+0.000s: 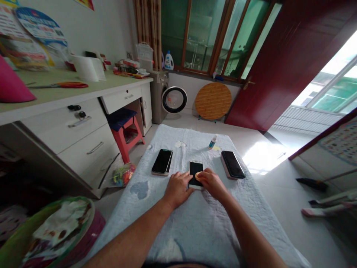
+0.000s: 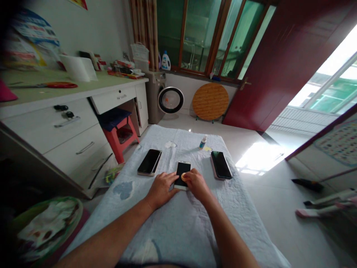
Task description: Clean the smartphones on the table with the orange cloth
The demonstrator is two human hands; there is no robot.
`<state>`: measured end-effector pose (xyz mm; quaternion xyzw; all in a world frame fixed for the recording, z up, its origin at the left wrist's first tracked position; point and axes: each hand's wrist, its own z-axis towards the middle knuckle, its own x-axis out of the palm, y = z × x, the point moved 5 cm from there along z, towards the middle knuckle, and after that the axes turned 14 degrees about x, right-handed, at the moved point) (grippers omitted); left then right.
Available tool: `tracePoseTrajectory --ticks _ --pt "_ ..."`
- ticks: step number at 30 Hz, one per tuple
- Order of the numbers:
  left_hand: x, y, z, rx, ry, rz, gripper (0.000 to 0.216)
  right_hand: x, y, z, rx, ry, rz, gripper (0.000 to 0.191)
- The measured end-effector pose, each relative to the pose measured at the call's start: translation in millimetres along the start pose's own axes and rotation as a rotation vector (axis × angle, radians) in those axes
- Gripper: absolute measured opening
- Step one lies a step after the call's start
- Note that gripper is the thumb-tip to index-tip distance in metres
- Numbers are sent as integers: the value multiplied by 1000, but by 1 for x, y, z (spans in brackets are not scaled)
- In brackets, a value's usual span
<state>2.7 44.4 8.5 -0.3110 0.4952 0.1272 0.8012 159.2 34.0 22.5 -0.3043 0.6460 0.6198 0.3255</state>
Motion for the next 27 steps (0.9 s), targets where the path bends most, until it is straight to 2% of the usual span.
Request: tracePoseTrajectory --ticks 4,8,11,20,27 --pt "2 2 0 -14 1 4 48 5 7 -27 -55 29 28 16" --pt "2 2 0 -1 2 -9 46 6 7 -30 -66 21 48 20" --pt "2 1 1 5 18 -17 46 4 0 -14 -27 -9 21 25" --pt "1 2 1 15 25 -22 47 -7 -22 62 122 -151 -158 27" --pt "2 4 1 4 19 -49 46 3 -5 86 97 -163 -216 25"
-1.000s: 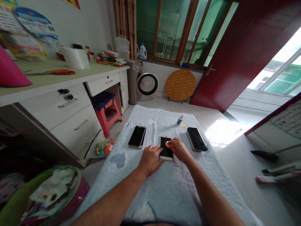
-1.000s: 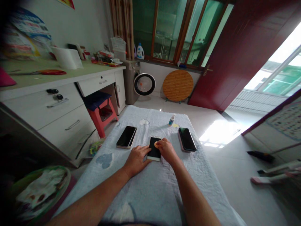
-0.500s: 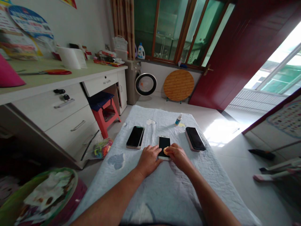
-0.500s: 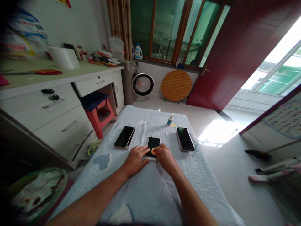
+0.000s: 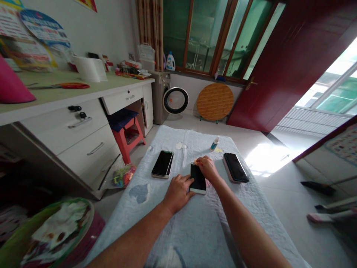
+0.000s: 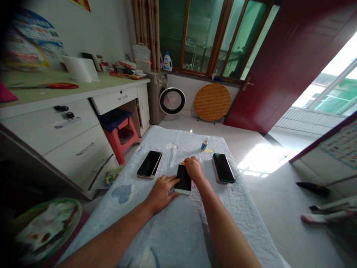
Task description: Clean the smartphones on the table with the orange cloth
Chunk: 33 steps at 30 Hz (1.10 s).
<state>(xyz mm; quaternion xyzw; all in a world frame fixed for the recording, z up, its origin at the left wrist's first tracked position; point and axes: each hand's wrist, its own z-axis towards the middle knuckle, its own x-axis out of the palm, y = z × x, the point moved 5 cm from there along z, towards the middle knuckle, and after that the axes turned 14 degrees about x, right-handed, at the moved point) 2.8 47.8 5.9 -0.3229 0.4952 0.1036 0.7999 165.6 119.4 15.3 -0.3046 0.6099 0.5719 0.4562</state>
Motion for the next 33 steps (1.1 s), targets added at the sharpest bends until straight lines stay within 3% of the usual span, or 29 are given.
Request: tracePoseTrajectory --ticks 7,11,14,22,27,33 --pt "1 4 -1 -53 -53 -47 59 7 21 -10 -77 54 45 23" --pt "4 8 -4 -94 -153 -68 86 5 26 -36 -179 123 104 24" --pt "5 9 -5 -87 -205 -79 95 3 28 -60 -175 174 110 21" --pt "3 6 -3 -38 -73 -11 54 -15 28 -105 -260 288 248 23" --pt "1 4 -1 -34 -38 -7 57 -24 9 -105 -197 236 236 27" --pt "-1 2 2 -57 -10 6 54 -18 -1 -102 -134 120 275 26"
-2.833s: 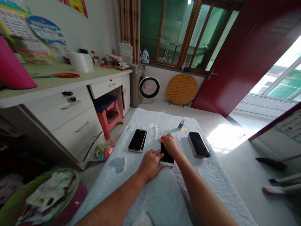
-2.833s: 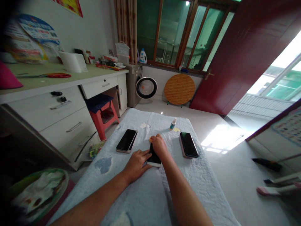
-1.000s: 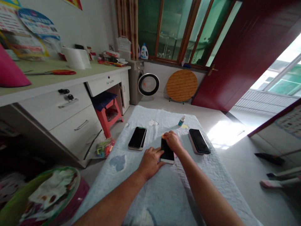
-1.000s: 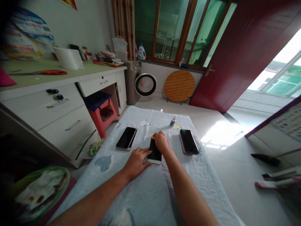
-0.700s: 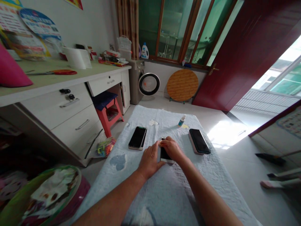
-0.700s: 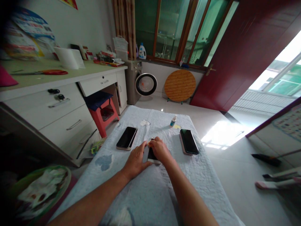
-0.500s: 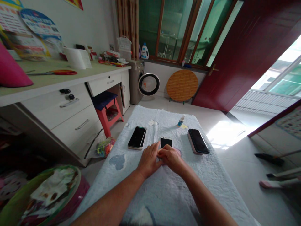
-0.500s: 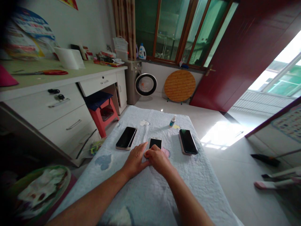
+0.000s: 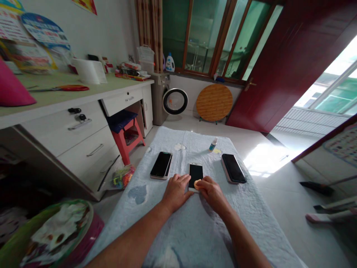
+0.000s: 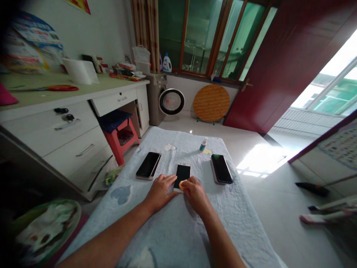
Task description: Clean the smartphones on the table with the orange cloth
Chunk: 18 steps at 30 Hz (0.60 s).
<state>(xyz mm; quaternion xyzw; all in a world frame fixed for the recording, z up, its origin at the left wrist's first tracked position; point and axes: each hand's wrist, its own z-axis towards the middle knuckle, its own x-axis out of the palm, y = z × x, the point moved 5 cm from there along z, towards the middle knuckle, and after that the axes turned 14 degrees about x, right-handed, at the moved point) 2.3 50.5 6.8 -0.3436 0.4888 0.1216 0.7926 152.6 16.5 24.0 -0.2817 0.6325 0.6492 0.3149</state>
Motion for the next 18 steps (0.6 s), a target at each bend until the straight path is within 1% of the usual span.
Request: tracePoseTrajectory --ticks 8,13,18 --pt "0 1 1 -16 27 -8 54 4 -10 11 -9 -65 41 27" --pt "2 2 2 -12 8 4 55 4 -14 13 -12 -87 77 28" --pt "2 1 3 -49 12 8 53 4 -14 15 1 -97 84 28"
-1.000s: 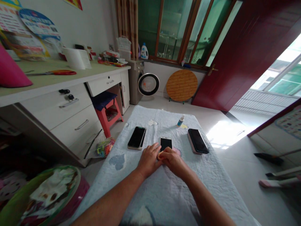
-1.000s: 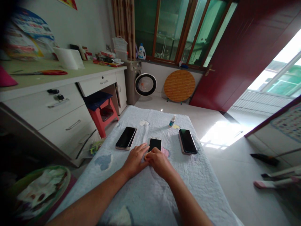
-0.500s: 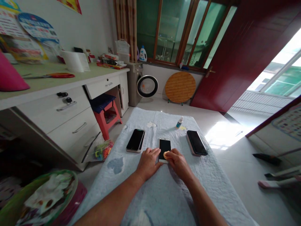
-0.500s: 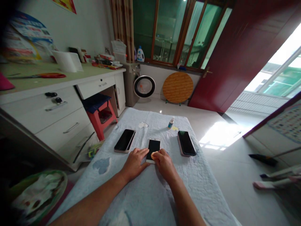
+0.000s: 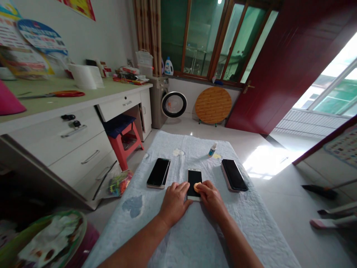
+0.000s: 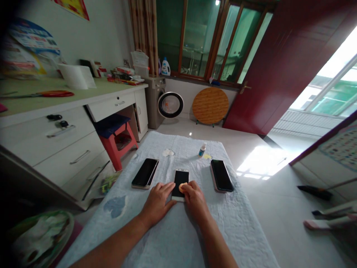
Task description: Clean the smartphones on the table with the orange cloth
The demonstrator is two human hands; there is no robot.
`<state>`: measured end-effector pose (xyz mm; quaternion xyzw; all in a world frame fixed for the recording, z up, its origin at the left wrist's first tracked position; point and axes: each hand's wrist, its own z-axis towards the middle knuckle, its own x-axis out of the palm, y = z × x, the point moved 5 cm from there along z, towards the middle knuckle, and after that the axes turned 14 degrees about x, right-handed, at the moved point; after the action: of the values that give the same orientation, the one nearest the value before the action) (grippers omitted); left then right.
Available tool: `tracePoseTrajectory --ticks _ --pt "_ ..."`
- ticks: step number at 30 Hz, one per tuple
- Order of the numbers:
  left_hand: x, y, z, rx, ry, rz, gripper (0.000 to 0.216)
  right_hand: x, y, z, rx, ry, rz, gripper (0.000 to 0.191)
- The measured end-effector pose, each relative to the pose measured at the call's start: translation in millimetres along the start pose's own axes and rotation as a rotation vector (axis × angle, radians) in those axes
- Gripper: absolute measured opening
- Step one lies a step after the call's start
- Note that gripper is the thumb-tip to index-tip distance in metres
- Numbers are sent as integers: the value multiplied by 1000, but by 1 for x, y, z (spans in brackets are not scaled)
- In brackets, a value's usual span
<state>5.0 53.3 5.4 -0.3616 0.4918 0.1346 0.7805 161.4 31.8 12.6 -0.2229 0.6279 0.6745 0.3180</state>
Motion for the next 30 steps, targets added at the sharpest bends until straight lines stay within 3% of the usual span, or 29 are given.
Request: tracePoseTrajectory --ticks 12,19,30 --pt "0 -1 4 -42 18 5 50 -7 -10 10 49 -52 14 29" --pt "2 0 7 -46 31 21 51 2 1 6 -10 46 21 30" --pt "-1 1 10 -49 22 27 51 1 0 11 -26 52 30 32"
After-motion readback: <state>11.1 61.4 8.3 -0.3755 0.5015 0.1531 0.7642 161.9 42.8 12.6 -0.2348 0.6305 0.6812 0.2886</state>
